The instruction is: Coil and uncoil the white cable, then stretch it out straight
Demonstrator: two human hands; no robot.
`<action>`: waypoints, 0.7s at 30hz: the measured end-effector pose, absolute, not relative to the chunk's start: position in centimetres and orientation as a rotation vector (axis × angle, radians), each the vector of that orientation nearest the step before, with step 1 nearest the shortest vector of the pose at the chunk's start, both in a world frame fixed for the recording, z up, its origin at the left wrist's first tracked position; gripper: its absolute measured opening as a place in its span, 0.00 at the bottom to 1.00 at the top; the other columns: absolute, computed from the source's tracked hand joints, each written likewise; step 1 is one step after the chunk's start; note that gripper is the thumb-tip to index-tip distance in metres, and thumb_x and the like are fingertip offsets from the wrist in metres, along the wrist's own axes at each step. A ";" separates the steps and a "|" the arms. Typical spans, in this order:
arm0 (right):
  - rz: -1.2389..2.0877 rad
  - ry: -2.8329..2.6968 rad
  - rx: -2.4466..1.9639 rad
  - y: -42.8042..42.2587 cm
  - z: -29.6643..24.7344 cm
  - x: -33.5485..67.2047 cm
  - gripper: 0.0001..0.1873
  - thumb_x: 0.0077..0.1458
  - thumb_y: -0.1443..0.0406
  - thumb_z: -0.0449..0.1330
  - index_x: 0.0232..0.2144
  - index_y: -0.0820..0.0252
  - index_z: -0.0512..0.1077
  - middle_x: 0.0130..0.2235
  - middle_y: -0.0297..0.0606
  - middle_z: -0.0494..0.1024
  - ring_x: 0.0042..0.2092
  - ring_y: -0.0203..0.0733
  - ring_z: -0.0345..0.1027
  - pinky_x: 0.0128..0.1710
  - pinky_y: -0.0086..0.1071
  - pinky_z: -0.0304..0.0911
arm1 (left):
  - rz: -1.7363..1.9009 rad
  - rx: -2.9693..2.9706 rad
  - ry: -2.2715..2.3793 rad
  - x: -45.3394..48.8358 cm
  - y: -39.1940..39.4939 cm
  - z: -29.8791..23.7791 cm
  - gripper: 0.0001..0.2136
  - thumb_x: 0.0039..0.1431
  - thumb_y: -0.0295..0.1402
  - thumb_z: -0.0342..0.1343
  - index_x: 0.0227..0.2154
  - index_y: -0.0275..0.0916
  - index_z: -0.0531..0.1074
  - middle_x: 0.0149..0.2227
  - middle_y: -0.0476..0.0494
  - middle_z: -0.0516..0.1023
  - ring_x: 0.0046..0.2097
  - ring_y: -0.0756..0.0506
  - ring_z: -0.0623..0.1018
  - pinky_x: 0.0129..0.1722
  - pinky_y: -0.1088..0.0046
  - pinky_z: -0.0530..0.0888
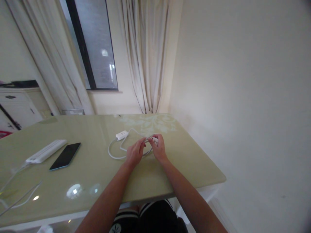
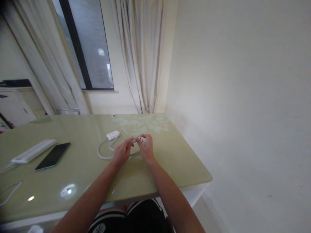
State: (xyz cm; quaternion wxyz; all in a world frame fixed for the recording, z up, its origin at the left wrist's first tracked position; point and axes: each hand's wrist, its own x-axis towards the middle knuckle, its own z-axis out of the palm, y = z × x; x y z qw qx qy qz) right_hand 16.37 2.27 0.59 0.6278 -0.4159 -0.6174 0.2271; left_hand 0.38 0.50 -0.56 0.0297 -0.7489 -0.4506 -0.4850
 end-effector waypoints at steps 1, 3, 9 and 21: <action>0.546 -1.409 -0.949 2.3 0.6 16.4 0.22 0.58 0.45 0.62 0.40 0.58 0.69 0.39 0.39 0.73 0.41 0.43 0.66 0.43 0.36 0.63 | -1.510 -2.306 -1.383 0.4 0.4 -0.5 0.16 0.73 0.39 0.45 0.54 0.40 0.71 0.37 0.43 0.85 0.36 0.47 0.84 0.38 0.74 0.76; 0.644 -1.383 -0.933 2.5 0.5 16.4 0.24 0.59 0.43 0.61 0.40 0.57 0.69 0.37 0.37 0.72 0.38 0.42 0.66 0.39 0.34 0.63 | -1.524 -2.288 -1.399 0.6 0.3 -0.5 0.16 0.72 0.42 0.47 0.51 0.40 0.72 0.36 0.44 0.85 0.34 0.47 0.84 0.36 0.74 0.76; 0.759 -1.296 -0.910 2.8 0.2 16.5 0.28 0.62 0.38 0.50 0.32 0.56 0.65 0.28 0.31 0.67 0.31 0.39 0.61 0.33 0.31 0.59 | -1.444 -2.300 -1.442 1.2 -0.2 -0.7 0.14 0.71 0.43 0.48 0.46 0.40 0.72 0.29 0.46 0.84 0.28 0.47 0.83 0.30 0.76 0.72; 0.663 -1.536 -0.913 1.8 1.1 16.6 0.18 0.57 0.50 0.64 0.35 0.56 0.66 0.33 0.33 0.72 0.35 0.38 0.63 0.36 0.29 0.60 | -1.531 -2.123 -1.787 1.7 -0.3 -0.3 0.13 0.72 0.43 0.44 0.44 0.39 0.68 0.28 0.48 0.83 0.30 0.46 0.82 0.30 0.73 0.68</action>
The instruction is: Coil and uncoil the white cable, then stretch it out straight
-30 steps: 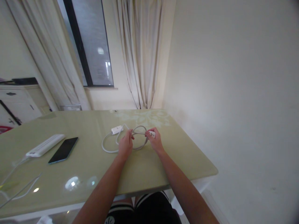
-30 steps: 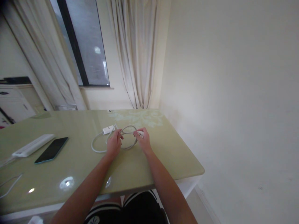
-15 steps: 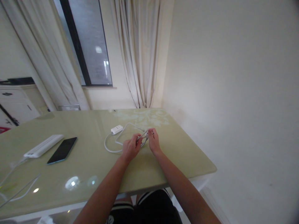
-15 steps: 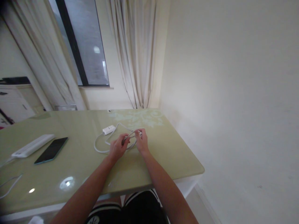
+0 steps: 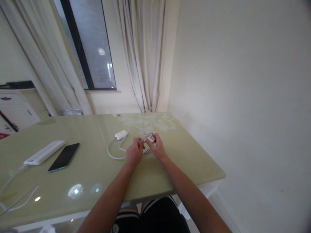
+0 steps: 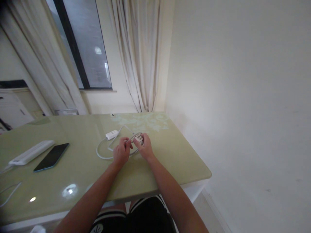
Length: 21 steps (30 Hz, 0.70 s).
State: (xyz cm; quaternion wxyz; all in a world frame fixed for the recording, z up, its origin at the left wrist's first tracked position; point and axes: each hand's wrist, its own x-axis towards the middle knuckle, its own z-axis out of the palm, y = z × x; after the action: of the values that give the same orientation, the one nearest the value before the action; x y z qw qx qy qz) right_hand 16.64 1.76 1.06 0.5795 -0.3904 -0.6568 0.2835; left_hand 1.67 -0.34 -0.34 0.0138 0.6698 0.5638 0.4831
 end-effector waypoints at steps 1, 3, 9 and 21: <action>0.676 -1.540 -0.909 1.6 1.2 16.6 0.18 0.56 0.50 0.65 0.34 0.56 0.65 0.32 0.32 0.71 0.34 0.38 0.63 0.35 0.29 0.60 | 1.544 2.096 1.744 1.6 -0.3 -0.5 0.14 0.72 0.43 0.44 0.43 0.39 0.68 0.27 0.47 0.82 0.29 0.46 0.82 0.30 0.73 0.68; 0.705 -1.560 -0.892 1.4 1.4 16.4 0.19 0.54 0.50 0.66 0.34 0.56 0.66 0.30 0.31 0.71 0.31 0.36 0.63 0.32 0.28 0.58 | 1.639 2.133 1.701 1.3 -0.2 -0.8 0.16 0.72 0.45 0.43 0.42 0.39 0.68 0.25 0.46 0.81 0.27 0.46 0.81 0.29 0.74 0.68; 0.576 -1.664 -1.003 1.8 1.0 16.5 0.20 0.57 0.48 0.62 0.25 0.57 0.68 0.21 0.28 0.63 0.25 0.33 0.55 0.26 0.28 0.46 | 1.673 2.308 1.556 0.7 0.1 -1.3 0.20 0.72 0.49 0.43 0.41 0.38 0.72 0.25 0.43 0.82 0.28 0.45 0.82 0.32 0.73 0.72; 0.728 -1.566 -0.928 1.2 1.1 15.8 0.22 0.55 0.46 0.65 0.39 0.56 0.74 0.23 0.27 0.66 0.24 0.33 0.56 0.25 0.27 0.51 | 1.320 2.149 1.525 0.7 -1.5 1.7 0.25 0.74 0.45 0.38 0.65 0.45 0.66 0.57 0.39 0.79 0.54 0.40 0.80 0.52 0.62 0.75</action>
State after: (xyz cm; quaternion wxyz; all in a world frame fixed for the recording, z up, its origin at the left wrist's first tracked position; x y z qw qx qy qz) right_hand 15.80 1.21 1.07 0.5567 -0.3932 -0.6636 0.3084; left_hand 0.68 -1.49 1.75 0.0968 0.7258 0.5149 0.4458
